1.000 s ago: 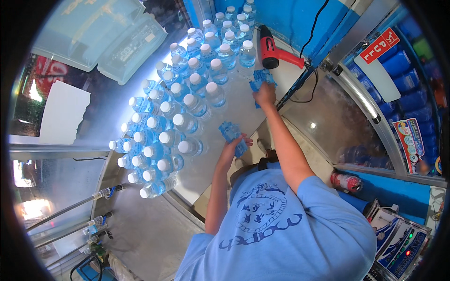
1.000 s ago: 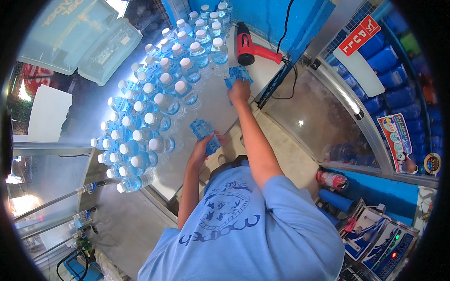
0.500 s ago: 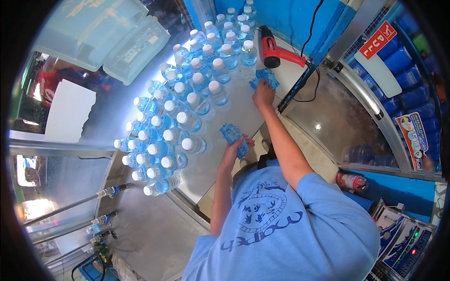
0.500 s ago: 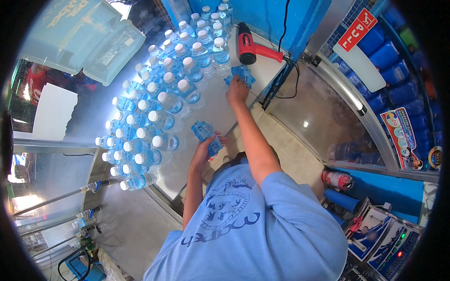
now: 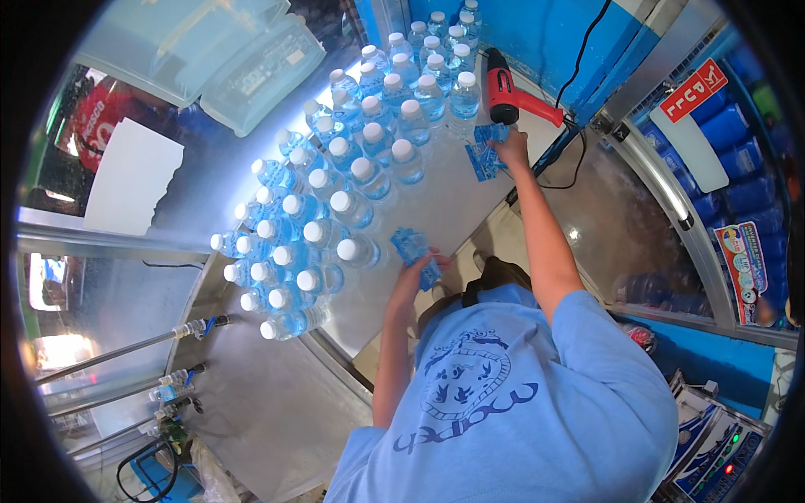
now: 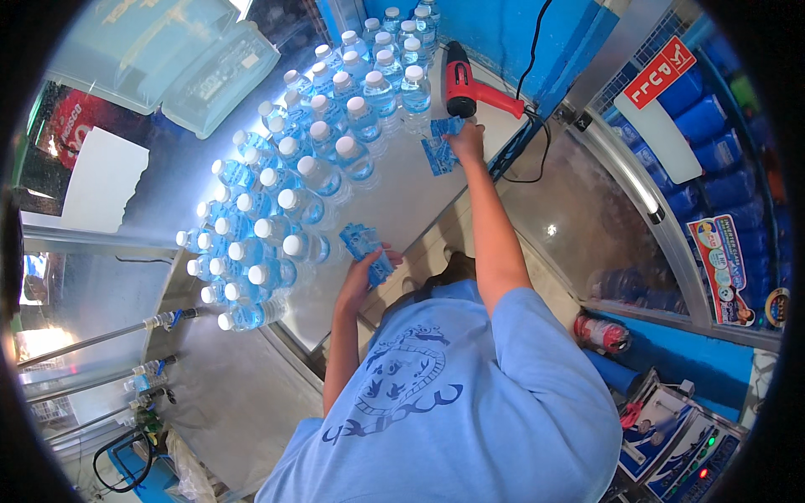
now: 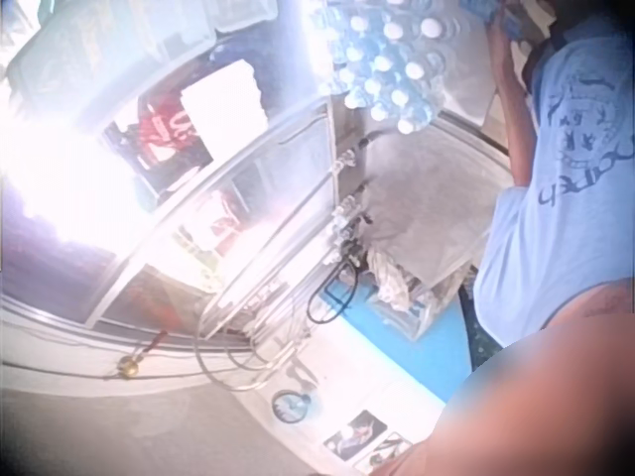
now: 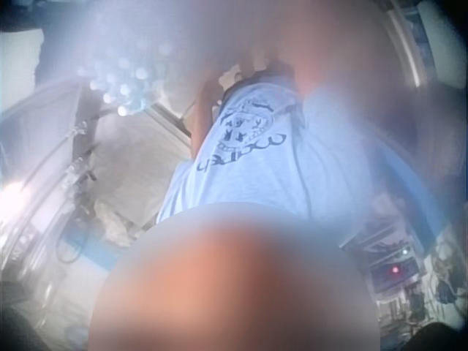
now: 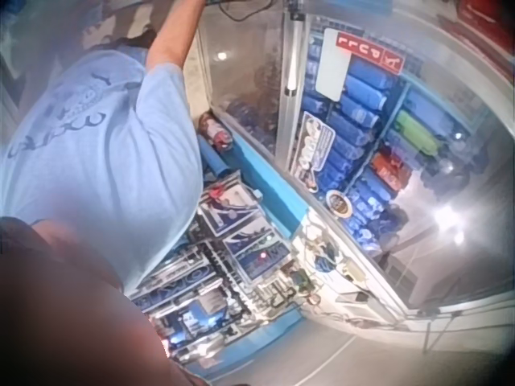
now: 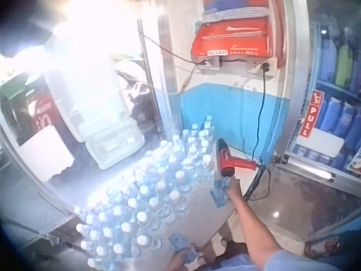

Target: The person uses a red heat gun to shrink-wrap the caps of many small water bottles arranged on a stainless steel table. After heating each cap, the person places the bottle back in the row. At the end, the person gathers and stacks small blue packets on the table.

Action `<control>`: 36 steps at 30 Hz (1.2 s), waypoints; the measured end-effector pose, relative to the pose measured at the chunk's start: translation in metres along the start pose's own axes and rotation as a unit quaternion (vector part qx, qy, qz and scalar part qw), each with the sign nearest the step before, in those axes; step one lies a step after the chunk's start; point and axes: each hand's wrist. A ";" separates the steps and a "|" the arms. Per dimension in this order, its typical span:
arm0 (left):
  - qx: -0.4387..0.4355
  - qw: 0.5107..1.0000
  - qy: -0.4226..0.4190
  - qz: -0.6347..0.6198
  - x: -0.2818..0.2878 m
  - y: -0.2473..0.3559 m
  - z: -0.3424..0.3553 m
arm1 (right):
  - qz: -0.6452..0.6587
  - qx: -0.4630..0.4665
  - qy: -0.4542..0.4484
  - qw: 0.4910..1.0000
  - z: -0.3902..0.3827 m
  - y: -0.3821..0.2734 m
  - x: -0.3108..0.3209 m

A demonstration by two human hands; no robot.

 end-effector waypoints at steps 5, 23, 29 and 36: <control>-0.010 1.000 -0.018 0.023 -0.006 0.009 0.007 | -0.131 -0.049 0.011 0.990 -0.020 -0.025 -0.007; -0.011 0.999 -0.028 0.036 -0.029 0.034 0.024 | -0.116 -0.204 -0.059 0.970 -0.010 -0.053 -0.016; -0.095 0.993 0.011 0.069 -0.041 0.031 0.078 | -0.076 -0.244 -0.085 0.963 -0.006 -0.051 -0.012; -0.184 0.944 0.124 0.245 -0.070 0.028 0.155 | -0.040 -0.108 -0.053 0.992 -0.027 -0.039 -0.009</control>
Point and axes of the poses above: each hand's wrist, its own z-axis towards the middle knuckle, its own x-axis out of the back of the hand, y = z × x, and after that the axes turned 1 degree about y, right-handed
